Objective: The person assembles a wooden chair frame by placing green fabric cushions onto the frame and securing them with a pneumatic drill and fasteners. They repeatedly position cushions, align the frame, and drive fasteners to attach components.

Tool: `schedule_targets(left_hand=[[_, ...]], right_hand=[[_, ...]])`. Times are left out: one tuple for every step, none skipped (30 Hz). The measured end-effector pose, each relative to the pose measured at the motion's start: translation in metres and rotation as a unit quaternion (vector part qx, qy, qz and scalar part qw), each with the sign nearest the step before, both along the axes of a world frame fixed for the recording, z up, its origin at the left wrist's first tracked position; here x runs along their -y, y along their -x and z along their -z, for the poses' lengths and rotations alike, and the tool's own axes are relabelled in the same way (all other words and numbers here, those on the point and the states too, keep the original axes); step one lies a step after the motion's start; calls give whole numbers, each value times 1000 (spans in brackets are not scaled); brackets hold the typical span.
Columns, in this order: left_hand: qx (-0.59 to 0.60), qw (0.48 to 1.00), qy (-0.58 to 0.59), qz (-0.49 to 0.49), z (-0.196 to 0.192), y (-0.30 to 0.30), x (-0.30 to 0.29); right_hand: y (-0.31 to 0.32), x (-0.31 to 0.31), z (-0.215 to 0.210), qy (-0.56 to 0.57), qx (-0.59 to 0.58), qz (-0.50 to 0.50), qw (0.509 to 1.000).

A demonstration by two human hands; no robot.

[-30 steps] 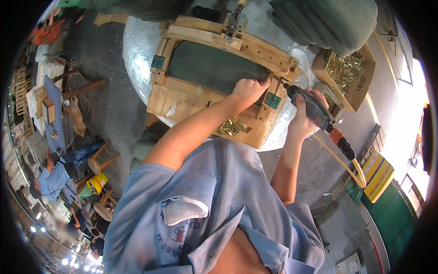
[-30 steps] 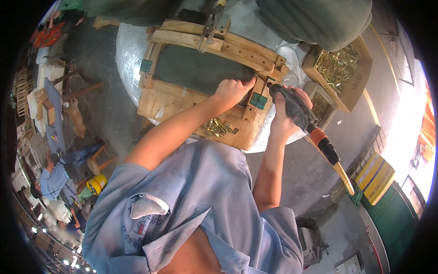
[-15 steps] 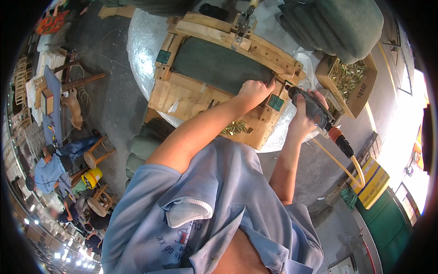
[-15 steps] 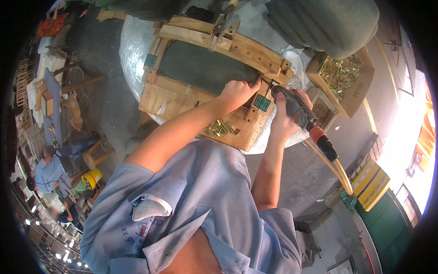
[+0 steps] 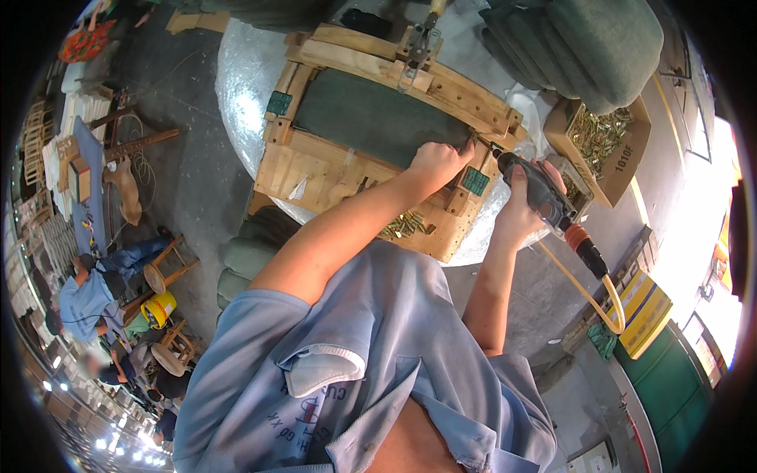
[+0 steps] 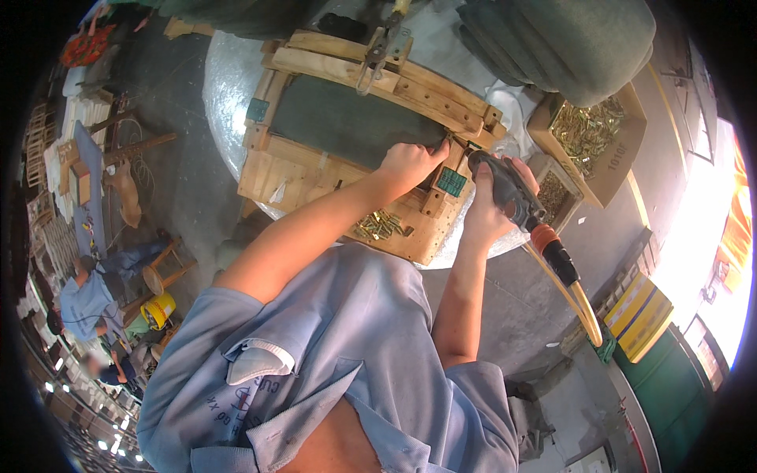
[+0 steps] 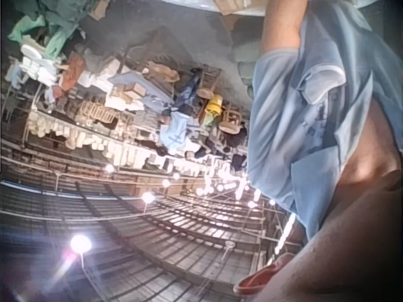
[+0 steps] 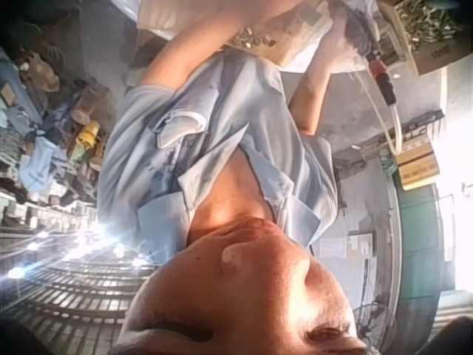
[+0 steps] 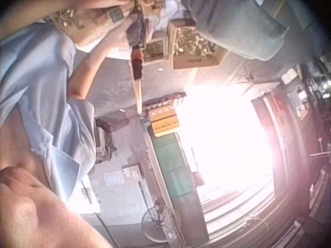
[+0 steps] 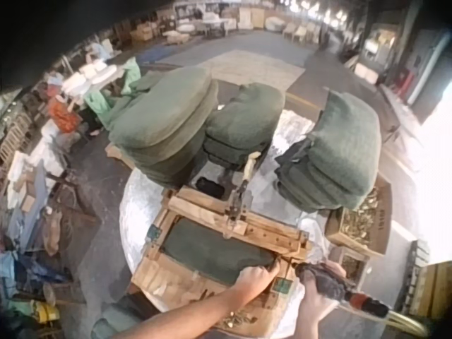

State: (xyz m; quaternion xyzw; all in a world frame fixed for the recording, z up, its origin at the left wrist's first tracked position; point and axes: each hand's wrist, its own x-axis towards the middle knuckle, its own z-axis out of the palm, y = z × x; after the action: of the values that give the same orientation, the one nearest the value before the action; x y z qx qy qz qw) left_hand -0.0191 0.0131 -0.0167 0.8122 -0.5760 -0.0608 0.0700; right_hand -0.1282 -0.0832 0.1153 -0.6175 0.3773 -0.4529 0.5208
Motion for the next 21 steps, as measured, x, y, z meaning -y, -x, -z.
schedule_targets(left_hand=[[1, 1000, -1, 3, -1, 0, 0], [3, 1000, -3, 5, -1, -1, -1], [5, 1000, -1, 5, -1, -1, -1], [7, 1000, 1, 5, -1, -1, -1], [9, 1000, 2, 4, -1, -1, -1], [6, 1000, 2, 2, 0, -1, -1], [3, 1000, 2, 1, 0, -1, 0], [1, 1000, 2, 1, 0, -1, 0], [6, 1000, 0, 3, 0, -1, 0], [12, 1000, -2, 5, 0, 0, 0], [18, 1000, -4, 7, 0, 0, 0], [13, 1000, 3, 6, 1, 0, 0], [9, 1000, 9, 4, 2, -1, 0], [5, 1000, 15, 3, 4, -1, -1], [9, 1000, 15, 1, 5, -1, -1], [13, 1000, 15, -1, 7, 0, 0], [17, 1000, 15, -2, 7, 0, 0], [16, 1000, 13, -2, 7, 0, 0], [16, 1000, 11, -1, 7, 0, 0], [16, 1000, 9, 1, 7, 0, 1], [12, 1000, 7, 1, 6, 0, 1]], right_hand=[[0, 0, 1, -5, 2, 4, 1000], [0, 1, 2, -6, 1, 3, 1000], [2, 2, 3, -6, 0, 2, 1000], [2, 3, 4, -7, -2, 1, 1000], [1, 2, 2, -7, -5, 2, 1000], [-1, 1, -1, -6, -8, 3, 1000], [-2, -1, -3, -5, -11, 4, 1000], [-1, 0, -2, 0, -12, 3, 1000], [1, 1, 2, 6, -13, 3, 1000], [2, 2, 3, 11, -14, 3, 1000], [1, 2, 2, 6, -9, 3, 1000], [0, 0, 1, 0, -4, 3, 1000], [0, 0, 0, -6, 1, 3, 1000], [0, 0, 0, -5, 0, 4, 1000], [0, 0, 0, -4, -2, 5, 1000], [0, -1, 0, -3, -3, 6, 1000], [1, -1, 0, -1, -6, 6, 1000], [1, -1, 0, 1, -8, 7, 1000], [1, -1, 1, 3, -11, 8, 1000], [1, -1, 2, 1, -7, 8, 1000], [0, -1, 3, -2, -4, 8, 1000]])
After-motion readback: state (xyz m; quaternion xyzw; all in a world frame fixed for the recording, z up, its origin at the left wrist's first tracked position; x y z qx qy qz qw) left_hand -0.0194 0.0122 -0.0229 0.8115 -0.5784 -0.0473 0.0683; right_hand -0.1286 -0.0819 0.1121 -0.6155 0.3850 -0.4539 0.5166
